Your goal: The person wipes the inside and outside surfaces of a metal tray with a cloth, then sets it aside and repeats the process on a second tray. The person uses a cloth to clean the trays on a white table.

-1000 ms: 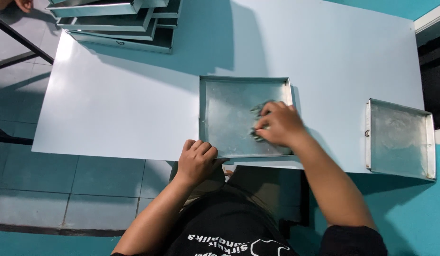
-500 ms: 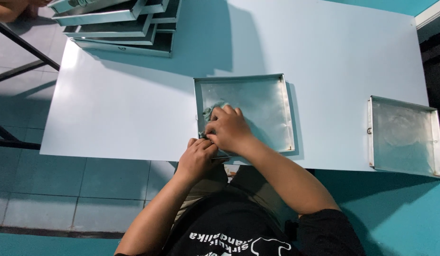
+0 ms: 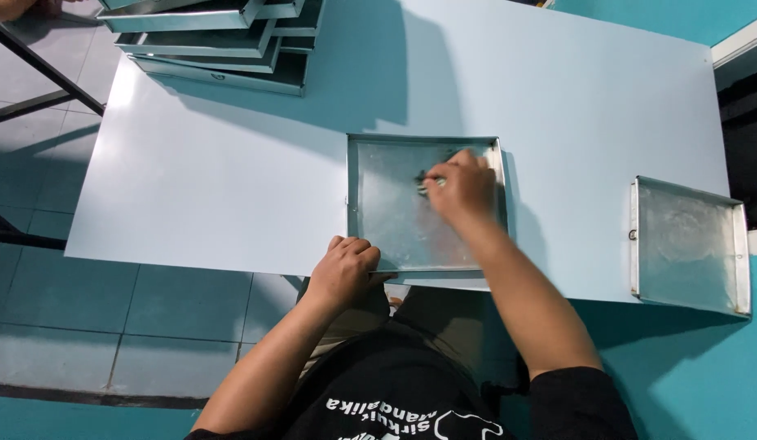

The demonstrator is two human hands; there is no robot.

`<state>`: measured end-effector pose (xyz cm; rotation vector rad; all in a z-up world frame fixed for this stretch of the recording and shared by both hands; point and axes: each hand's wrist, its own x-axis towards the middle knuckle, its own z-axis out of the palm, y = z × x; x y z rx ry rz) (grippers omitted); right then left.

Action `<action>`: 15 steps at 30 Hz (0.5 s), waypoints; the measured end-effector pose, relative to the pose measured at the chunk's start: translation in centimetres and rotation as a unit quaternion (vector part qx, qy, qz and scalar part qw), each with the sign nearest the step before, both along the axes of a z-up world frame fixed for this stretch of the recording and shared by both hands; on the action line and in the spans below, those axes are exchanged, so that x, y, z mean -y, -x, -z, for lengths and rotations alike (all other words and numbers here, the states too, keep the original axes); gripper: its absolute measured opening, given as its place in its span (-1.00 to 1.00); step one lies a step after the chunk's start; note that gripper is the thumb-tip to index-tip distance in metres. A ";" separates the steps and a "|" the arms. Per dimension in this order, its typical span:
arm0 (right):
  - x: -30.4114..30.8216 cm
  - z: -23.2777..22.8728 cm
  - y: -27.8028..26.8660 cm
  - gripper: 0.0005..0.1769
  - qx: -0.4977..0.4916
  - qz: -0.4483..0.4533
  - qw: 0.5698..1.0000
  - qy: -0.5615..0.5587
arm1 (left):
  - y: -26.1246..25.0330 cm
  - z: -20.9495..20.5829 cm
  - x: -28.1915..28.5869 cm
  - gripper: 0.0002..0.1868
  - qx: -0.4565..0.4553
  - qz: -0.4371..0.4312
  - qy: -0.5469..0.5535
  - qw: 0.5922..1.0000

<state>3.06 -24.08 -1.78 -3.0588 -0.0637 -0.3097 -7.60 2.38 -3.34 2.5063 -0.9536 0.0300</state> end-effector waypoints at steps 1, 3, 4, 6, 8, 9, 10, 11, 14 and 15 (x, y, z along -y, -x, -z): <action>-0.9 0.6 0.1 -0.86 -0.002 -0.018 1.000 -0.017 | -0.1 0.2 0.0 -0.82 -0.002 0.007 -0.007 1.000; -5.3 -0.7 1.4 -0.86 -0.003 -0.062 0.997 -0.041 | 0.0 0.5 0.0 -0.80 0.008 0.002 -0.017 1.000; -7.4 -1.3 2.2 -0.86 -0.004 -0.106 0.992 -0.066 | 0.1 0.6 0.0 -0.79 0.017 -0.003 -0.027 0.999; -9.4 -1.0 3.4 -0.86 0.007 -0.164 0.984 -0.061 | 0.3 1.2 0.0 -0.79 0.034 -0.008 -0.026 0.999; -9.6 -1.3 4.2 -0.85 0.019 -0.217 0.974 -0.054 | 0.2 1.9 0.2 -0.79 0.050 -0.009 -0.023 0.998; -8.9 -1.6 4.4 -0.88 -0.001 -0.255 0.965 -0.062 | 0.2 2.3 0.3 -0.78 0.056 -0.018 -0.022 0.998; -8.4 -1.9 4.6 -0.91 -0.021 -0.292 0.954 -0.070 | 0.2 2.8 0.3 -0.78 0.062 -0.027 -0.022 0.998; -7.3 -3.2 4.8 -0.91 -0.022 -0.288 0.955 -0.069 | 0.2 2.5 0.2 -0.78 0.061 -0.023 -0.020 0.998; -3.1 -5.4 5.1 -0.94 -0.189 -0.284 0.940 -0.005 | 0.4 1.7 0.0 -0.82 0.037 -0.015 0.015 0.999; -0.8 -5.1 5.0 -0.92 -0.170 -0.281 0.945 0.006 | 0.5 1.3 0.1 -0.80 0.023 -0.024 0.028 0.999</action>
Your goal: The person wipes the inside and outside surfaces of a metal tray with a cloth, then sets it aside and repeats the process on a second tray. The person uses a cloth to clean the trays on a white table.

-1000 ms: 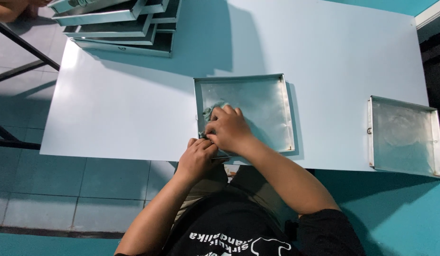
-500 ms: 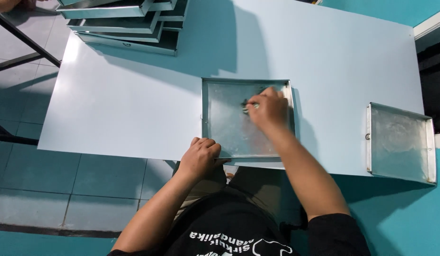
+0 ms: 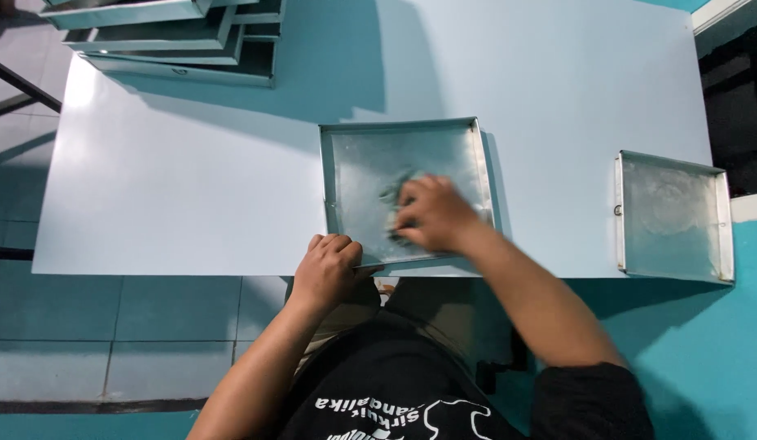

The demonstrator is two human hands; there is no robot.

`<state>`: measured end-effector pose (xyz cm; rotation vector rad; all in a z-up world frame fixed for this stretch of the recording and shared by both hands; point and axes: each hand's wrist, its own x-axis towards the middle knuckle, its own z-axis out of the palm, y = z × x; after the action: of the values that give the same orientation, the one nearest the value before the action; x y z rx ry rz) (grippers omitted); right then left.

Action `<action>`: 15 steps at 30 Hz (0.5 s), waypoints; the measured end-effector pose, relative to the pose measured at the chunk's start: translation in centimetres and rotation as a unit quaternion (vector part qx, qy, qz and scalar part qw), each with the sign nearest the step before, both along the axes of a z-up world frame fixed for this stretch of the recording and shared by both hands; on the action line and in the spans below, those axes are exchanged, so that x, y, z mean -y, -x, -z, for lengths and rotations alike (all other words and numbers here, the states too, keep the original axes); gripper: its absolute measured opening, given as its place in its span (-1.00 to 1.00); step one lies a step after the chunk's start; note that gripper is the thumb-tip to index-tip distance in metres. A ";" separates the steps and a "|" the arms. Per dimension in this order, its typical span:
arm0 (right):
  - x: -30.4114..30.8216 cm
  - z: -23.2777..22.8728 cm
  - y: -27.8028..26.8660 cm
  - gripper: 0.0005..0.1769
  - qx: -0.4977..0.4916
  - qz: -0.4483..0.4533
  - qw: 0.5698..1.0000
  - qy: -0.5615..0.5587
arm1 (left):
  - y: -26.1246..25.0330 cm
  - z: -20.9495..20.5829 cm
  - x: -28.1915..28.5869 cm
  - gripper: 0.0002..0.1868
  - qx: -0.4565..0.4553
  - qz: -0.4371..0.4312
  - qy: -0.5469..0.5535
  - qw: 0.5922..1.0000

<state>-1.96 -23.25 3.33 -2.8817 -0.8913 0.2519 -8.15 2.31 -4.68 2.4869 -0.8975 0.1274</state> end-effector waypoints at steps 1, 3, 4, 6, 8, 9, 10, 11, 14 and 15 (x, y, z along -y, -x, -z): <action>2.2 0.3 -0.1 -0.89 0.022 0.002 1.000 0.006 | 0.1 -0.4 0.1 -0.77 -0.014 -0.008 0.013 1.000; 5.1 -0.2 0.4 -0.89 0.014 0.043 0.998 0.040 | -0.1 1.7 -0.1 -0.78 0.000 0.005 -0.003 1.000; 6.6 -0.4 0.6 -0.89 0.008 0.084 0.994 0.072 | -0.2 2.7 -0.1 -0.78 0.017 0.019 -0.022 0.999; 6.5 0.3 0.4 -0.88 0.016 0.084 0.994 0.074 | -0.3 0.6 0.1 -0.77 -0.002 0.012 -0.002 1.000; 5.0 0.5 0.3 -0.87 0.027 0.086 0.993 0.073 | -0.3 -0.8 0.3 -0.76 -0.018 0.006 0.015 1.000; 3.5 0.3 0.3 -0.89 0.026 0.075 0.996 0.048 | -0.3 -1.1 0.4 -0.76 -0.006 0.008 0.015 1.000; 1.9 0.1 0.1 -0.91 0.025 0.064 0.997 0.022 | -0.4 -1.5 0.4 -0.75 0.007 0.010 0.013 1.000; 0.1 0.5 0.3 -0.91 0.026 0.066 0.997 0.020 | -0.3 -0.2 0.3 -0.75 0.008 0.012 0.011 1.000; -4.0 1.6 0.7 -0.91 0.053 0.040 0.997 -0.029 | -0.3 1.7 0.2 -0.76 0.035 0.005 -0.009 0.999; -4.7 2.2 0.8 -0.90 0.073 0.026 0.996 -0.048 | -0.3 1.1 0.3 -0.77 0.045 0.000 -0.016 0.999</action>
<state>-2.79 -18.57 1.16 -2.8584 -0.8249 -0.0070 -7.82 2.03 -5.80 2.5275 -0.9426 0.2280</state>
